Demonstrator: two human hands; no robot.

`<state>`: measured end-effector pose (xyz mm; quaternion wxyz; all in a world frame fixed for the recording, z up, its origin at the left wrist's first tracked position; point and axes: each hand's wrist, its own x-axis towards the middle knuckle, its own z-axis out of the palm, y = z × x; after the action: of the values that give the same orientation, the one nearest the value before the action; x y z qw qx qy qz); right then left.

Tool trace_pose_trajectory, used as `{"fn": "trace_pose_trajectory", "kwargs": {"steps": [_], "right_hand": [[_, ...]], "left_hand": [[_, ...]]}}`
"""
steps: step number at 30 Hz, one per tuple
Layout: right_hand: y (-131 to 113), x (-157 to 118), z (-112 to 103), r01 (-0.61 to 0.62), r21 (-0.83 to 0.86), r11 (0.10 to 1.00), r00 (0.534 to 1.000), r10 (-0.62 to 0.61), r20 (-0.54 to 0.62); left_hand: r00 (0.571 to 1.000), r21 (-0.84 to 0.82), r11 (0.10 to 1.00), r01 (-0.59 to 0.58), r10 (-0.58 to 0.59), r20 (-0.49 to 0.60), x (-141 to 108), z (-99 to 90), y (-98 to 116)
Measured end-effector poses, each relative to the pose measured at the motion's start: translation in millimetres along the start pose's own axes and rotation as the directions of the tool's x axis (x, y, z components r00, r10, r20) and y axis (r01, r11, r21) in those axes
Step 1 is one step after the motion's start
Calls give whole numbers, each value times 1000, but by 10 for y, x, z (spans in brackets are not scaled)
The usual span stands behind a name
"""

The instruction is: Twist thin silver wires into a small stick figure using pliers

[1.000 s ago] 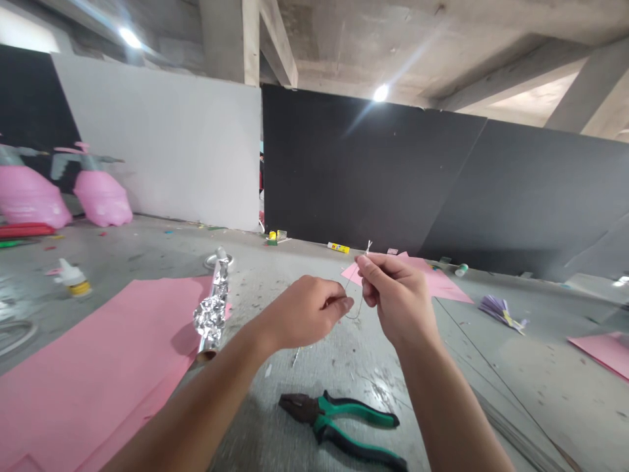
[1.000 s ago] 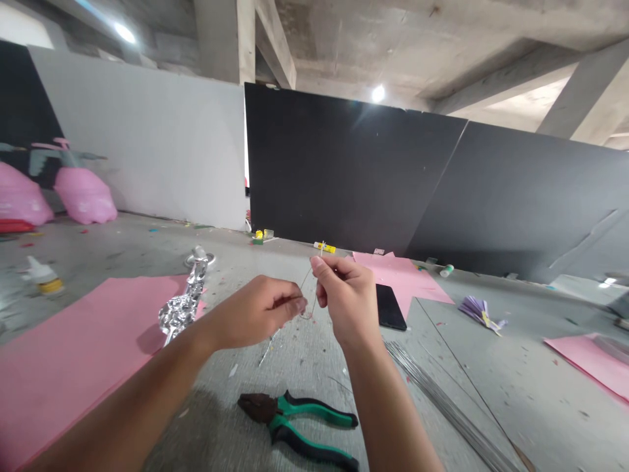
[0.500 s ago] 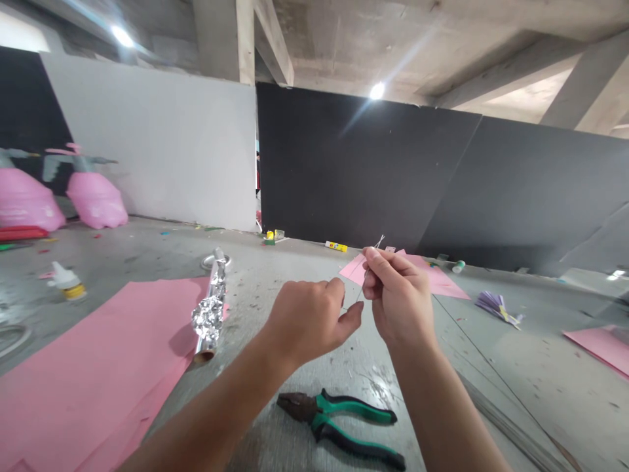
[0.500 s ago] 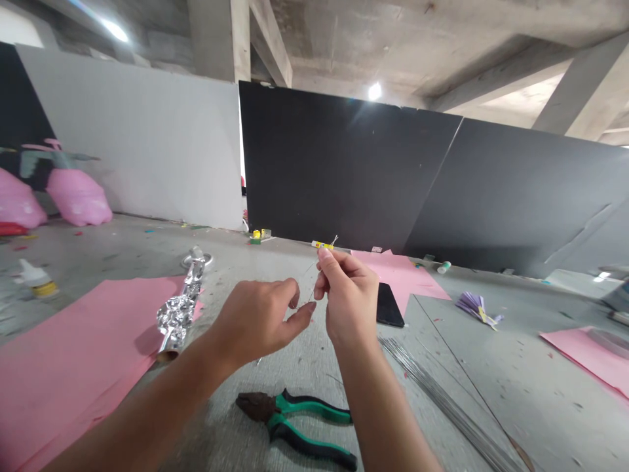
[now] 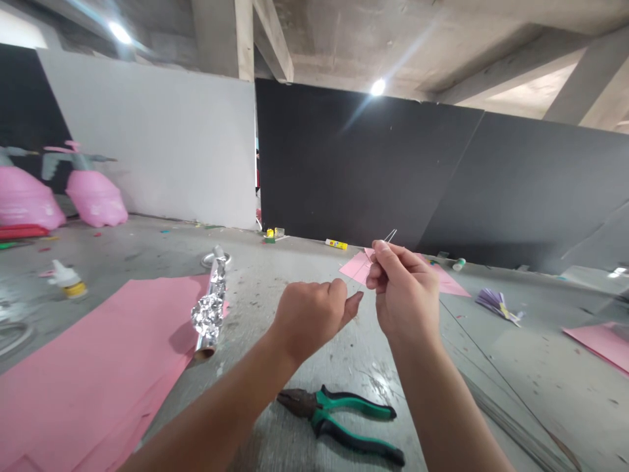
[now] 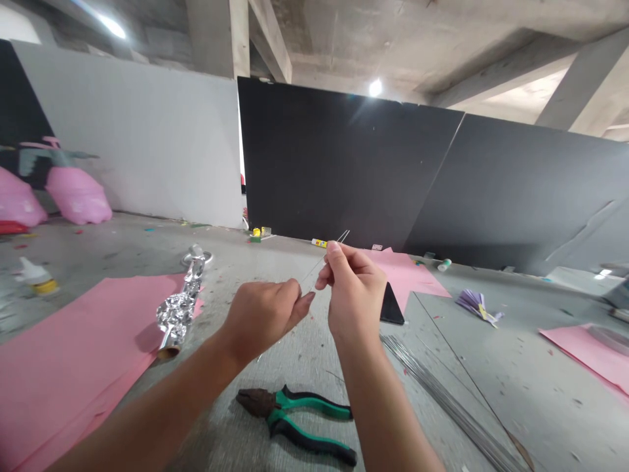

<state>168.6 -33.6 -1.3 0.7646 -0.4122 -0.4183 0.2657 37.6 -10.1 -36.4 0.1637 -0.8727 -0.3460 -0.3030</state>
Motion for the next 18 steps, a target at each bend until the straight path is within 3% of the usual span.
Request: {"fn": "trace_pose_trajectory", "kwargs": {"steps": [11, 18], "right_hand": [[-5, 0, -11, 18, -16, 1000, 999, -18, -35], [-3, 0, 0, 6, 9, 1000, 999, -5, -46]], "left_hand": [[992, -35, 992, 121, -119, 50, -11, 114, 79], [983, -9, 986, 169, -170, -73, -41, 138, 72]]}}
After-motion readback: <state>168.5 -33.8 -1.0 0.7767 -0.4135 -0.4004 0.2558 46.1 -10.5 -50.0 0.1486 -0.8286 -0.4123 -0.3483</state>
